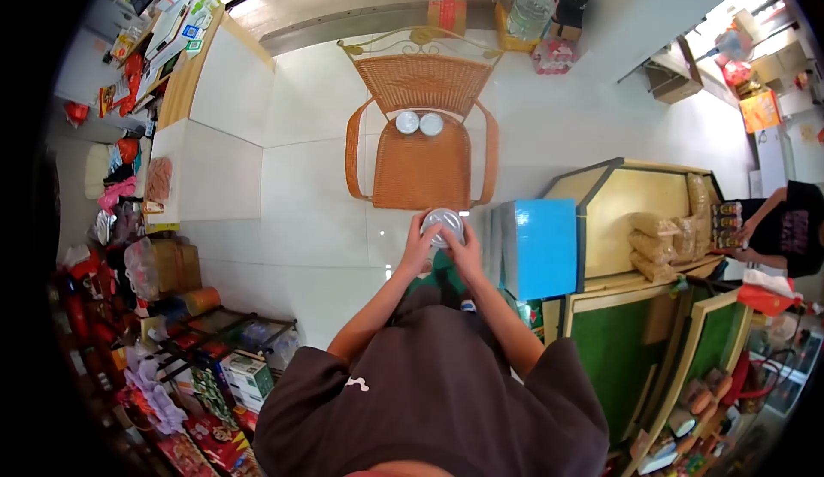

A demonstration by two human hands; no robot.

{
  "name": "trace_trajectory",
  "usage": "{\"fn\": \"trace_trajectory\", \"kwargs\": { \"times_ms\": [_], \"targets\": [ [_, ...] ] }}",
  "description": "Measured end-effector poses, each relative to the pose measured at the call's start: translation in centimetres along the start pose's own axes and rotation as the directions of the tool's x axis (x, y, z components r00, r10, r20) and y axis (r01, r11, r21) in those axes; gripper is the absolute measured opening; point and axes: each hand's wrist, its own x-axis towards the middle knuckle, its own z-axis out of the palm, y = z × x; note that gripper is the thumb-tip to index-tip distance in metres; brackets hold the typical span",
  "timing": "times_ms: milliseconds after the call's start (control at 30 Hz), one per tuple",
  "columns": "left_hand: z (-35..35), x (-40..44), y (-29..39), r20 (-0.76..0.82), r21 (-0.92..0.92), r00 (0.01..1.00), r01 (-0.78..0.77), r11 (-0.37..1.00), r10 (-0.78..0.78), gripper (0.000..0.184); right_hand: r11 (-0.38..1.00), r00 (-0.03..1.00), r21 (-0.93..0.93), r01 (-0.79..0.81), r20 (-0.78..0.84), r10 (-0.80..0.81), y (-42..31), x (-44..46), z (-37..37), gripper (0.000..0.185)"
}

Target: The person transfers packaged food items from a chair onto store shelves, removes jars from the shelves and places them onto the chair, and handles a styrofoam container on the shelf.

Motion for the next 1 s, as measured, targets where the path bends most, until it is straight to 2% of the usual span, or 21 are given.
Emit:
{"fn": "trace_trajectory", "kwargs": {
  "times_ms": [100, 167, 233, 267, 333, 400, 433, 533, 600, 667, 700, 733, 800, 1000],
  "targets": [
    [0.7, 5.8, -2.2, 0.000, -0.068, 0.997, 0.076, 0.995, -0.076, 0.047, 0.998, 0.999, 0.052, -0.035, 0.003, 0.035, -1.4, 4.7, -0.9, 0.063],
    [2.0, 9.8, -2.5, -0.009, -0.106, 0.991, 0.132, 0.986, -0.134, 0.048, 0.998, 0.998, 0.020, -0.058, 0.041, 0.057, -2.5, 9.1, -1.9, 0.063],
    [2.9, 13.6, -2.7, -0.031, -0.224, 0.960, 0.263, 0.938, -0.277, 0.050, 0.996, 0.996, 0.002, -0.085, 0.021, 0.085, -3.5, 13.2, -2.8, 0.066],
    [3.1, 15.7, -3.4, -0.038, -0.208, 0.953, 0.286, 0.935, -0.300, 0.050, 0.995, 0.995, -0.028, -0.099, 0.006, 0.099, -3.9, 15.3, -3.0, 0.069],
    [3.4, 20.6, -6.0, -0.093, -0.299, 0.939, 0.292, 0.909, -0.332, 0.045, 0.992, 0.992, -0.042, -0.118, -0.060, 0.115, -1.7, 20.9, -4.1, 0.071],
    [2.9, 24.9, -8.1, -0.075, -0.253, 0.934, 0.321, 0.913, -0.350, 0.045, 0.992, 0.997, -0.121, 0.042, -0.062, -0.050, 3.8, 26.9, -6.1, 0.073],
    [2.8, 26.9, -9.1, -0.058, -0.297, 0.931, 0.328, 0.897, -0.360, 0.042, 0.990, 0.993, -0.113, 0.088, -0.065, -0.096, 4.5, 29.1, -6.1, 0.073],
    [1.8, 32.0, -12.7, -0.049, -0.389, 0.905, 0.373, 0.842, -0.423, 0.036, 0.983, 0.995, -0.182, 0.034, -0.091, -0.051, 5.3, 34.8, -6.3, 0.072],
    [1.2, 34.3, -14.7, -0.059, -0.437, 0.880, 0.401, 0.805, -0.471, 0.034, 0.989, 0.996, -0.144, 0.013, -0.088, -0.026, 3.5, 36.9, -5.7, 0.069],
    [1.3, 36.4, -15.6, -0.151, -0.477, 0.850, 0.384, 0.791, -0.504, 0.034, 0.978, 0.996, -0.203, 0.038, -0.066, -0.052, 3.8, 39.6, -5.7, 0.067],
    [0.9, 37.2, -16.6, -0.174, -0.505, 0.817, 0.404, 0.763, -0.549, 0.033, 0.982, 0.993, -0.164, 0.092, -0.056, -0.103, 3.6, 40.5, -5.5, 0.063],
    [0.6, 38.0, -17.6, -0.177, -0.504, 0.810, 0.414, 0.758, -0.560, 0.033, 0.983, 0.994, -0.163, 0.080, -0.064, -0.091, 3.3, 41.2, -5.4, 0.063],
    [0.9, 38.9, -18.2, -0.126, -0.543, 0.823, 0.410, 0.733, -0.554, 0.031, 0.991, 0.997, -0.135, 0.011, -0.069, -0.020, 2.9, 42.4, -5.6, 0.059],
    [1.2, 39.4, -16.9, -0.099, -0.526, 0.856, 0.389, 0.757, -0.508, 0.032, 0.984, 0.991, -0.134, 0.122, -0.046, -0.129, 4.6, 43.8, -6.2, 0.054]
  ]
}}
